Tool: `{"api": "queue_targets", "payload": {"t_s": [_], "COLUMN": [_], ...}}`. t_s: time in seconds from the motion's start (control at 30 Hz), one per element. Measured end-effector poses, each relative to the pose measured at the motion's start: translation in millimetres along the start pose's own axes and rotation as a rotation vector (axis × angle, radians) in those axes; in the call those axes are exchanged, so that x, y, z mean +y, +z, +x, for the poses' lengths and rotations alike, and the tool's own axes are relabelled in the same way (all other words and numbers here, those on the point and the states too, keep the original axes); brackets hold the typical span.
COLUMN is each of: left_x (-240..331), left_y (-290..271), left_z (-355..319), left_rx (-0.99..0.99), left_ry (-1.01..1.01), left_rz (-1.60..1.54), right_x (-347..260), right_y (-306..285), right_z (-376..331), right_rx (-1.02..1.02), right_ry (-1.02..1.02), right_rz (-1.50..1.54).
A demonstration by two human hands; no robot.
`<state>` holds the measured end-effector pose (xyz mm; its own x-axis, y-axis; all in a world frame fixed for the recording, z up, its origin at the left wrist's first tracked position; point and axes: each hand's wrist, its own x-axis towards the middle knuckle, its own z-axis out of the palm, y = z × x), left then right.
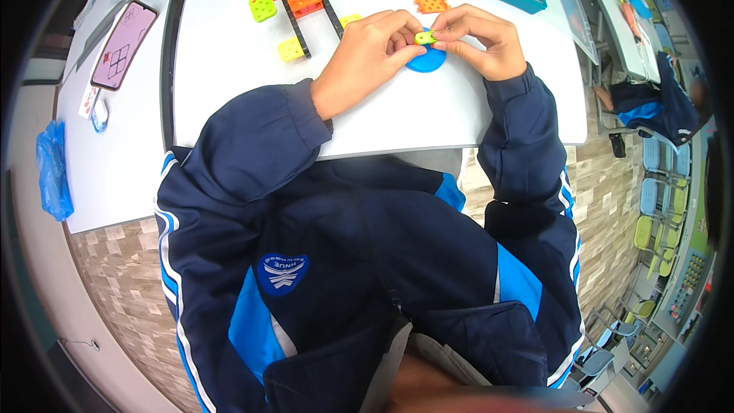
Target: The person assembles a small toy vehicle using colorful plastic building blocks. They connect orange, green, and yellow pieces to form a chassis, then attach a blue circular base and additional components from a tray on the table.
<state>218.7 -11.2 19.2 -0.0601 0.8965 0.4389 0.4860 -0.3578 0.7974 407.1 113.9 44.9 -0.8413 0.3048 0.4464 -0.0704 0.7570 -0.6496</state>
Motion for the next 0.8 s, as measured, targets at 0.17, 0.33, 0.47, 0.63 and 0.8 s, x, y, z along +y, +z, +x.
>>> {"api": "queue_targets", "payload": {"t_s": [0.17,0.33,0.47,0.63,0.8], "left_x": [1.2,0.8,1.8,1.5,-1.1], "left_y": [-0.2,0.1,1.0,0.7,2.5], "left_z": [-0.2,0.7,-0.5,-1.0,-1.9], "left_rx": [0.007,0.022,0.032,0.048,0.032], "left_ry": [0.007,0.054,0.048,0.25,0.192], "left_rz": [0.012,0.061,0.048,0.216,0.118], "right_x": [-3.6,-3.3,-3.8,-2.0,8.3], "right_y": [-0.2,-3.2,-0.9,-0.4,2.2], "right_z": [2.2,6.4,5.3,-1.6,-12.3], "right_rx": [0.017,-0.012,-0.018,0.022,0.036], "right_ry": [-0.058,-0.108,-0.104,-0.012,0.215], "right_rz": [-0.08,-0.122,-0.174,-0.013,0.218]}}
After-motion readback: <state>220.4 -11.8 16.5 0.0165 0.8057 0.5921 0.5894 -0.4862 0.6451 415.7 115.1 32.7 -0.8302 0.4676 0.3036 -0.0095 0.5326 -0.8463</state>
